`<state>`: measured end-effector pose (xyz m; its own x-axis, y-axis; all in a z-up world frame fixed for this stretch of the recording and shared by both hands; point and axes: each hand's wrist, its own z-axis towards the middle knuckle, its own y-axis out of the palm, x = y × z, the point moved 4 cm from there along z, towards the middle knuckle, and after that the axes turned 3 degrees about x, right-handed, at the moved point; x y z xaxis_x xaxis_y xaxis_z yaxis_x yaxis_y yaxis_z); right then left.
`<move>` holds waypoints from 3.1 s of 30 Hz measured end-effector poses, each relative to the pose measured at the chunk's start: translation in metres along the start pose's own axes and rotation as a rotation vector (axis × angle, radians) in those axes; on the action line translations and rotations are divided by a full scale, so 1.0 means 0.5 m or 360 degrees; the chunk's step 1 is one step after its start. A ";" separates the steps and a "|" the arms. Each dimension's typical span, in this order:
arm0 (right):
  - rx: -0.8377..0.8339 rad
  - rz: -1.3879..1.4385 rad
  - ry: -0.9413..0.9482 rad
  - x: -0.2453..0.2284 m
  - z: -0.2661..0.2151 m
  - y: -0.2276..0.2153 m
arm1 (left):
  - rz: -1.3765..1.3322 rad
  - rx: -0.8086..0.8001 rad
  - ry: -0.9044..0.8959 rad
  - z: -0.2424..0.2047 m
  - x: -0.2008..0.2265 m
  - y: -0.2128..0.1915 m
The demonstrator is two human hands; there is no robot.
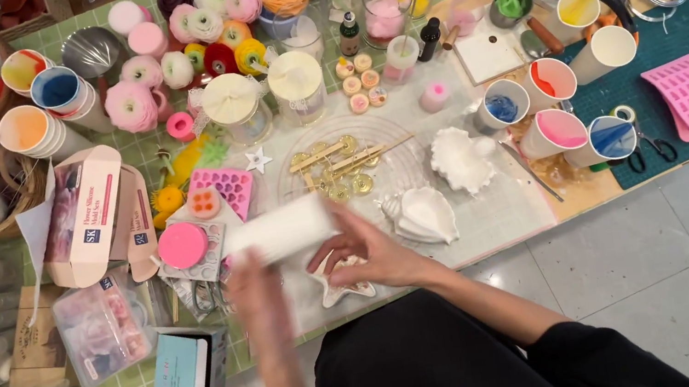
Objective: Cleaning and preparing decorative shell and star-shaped candle holders using cotton balls and organizing them.
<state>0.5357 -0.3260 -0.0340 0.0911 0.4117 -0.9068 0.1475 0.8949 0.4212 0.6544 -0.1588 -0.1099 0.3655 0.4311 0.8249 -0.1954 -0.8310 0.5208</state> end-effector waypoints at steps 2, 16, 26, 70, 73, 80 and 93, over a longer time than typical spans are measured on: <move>0.0164 0.0018 -0.0039 0.000 -0.010 -0.044 | -0.0074 -0.0196 -0.0034 -0.011 -0.018 0.075; 0.0037 -0.1133 0.0938 -0.083 -0.123 -0.085 | -0.0528 -0.0189 -0.0513 0.005 0.000 0.132; 0.0269 0.0264 -0.0299 -0.134 -0.117 -0.133 | -0.0147 0.0049 0.0007 0.005 0.053 0.076; 0.0836 0.0168 0.0237 0.046 -0.175 -0.332 | 0.2576 0.1308 0.0144 0.051 0.291 -0.643; 0.0897 0.0233 0.0251 0.079 -0.185 -0.323 | 0.2725 0.1421 0.0371 0.022 0.318 -0.550; 0.0986 0.0446 0.0264 0.143 -0.154 -0.229 | 0.1694 -0.0056 0.0967 -0.019 0.160 -0.064; 0.0838 0.0812 0.0230 0.073 -0.211 -0.176 | 0.1412 -0.0628 0.0205 -0.081 -0.190 0.230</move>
<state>0.4223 -0.3716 -0.1063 0.1495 0.8048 -0.5744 0.5771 0.4006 0.7116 0.5603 -0.2810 -0.1197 -0.1589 -0.2390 0.9579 -0.6500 -0.7049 -0.2837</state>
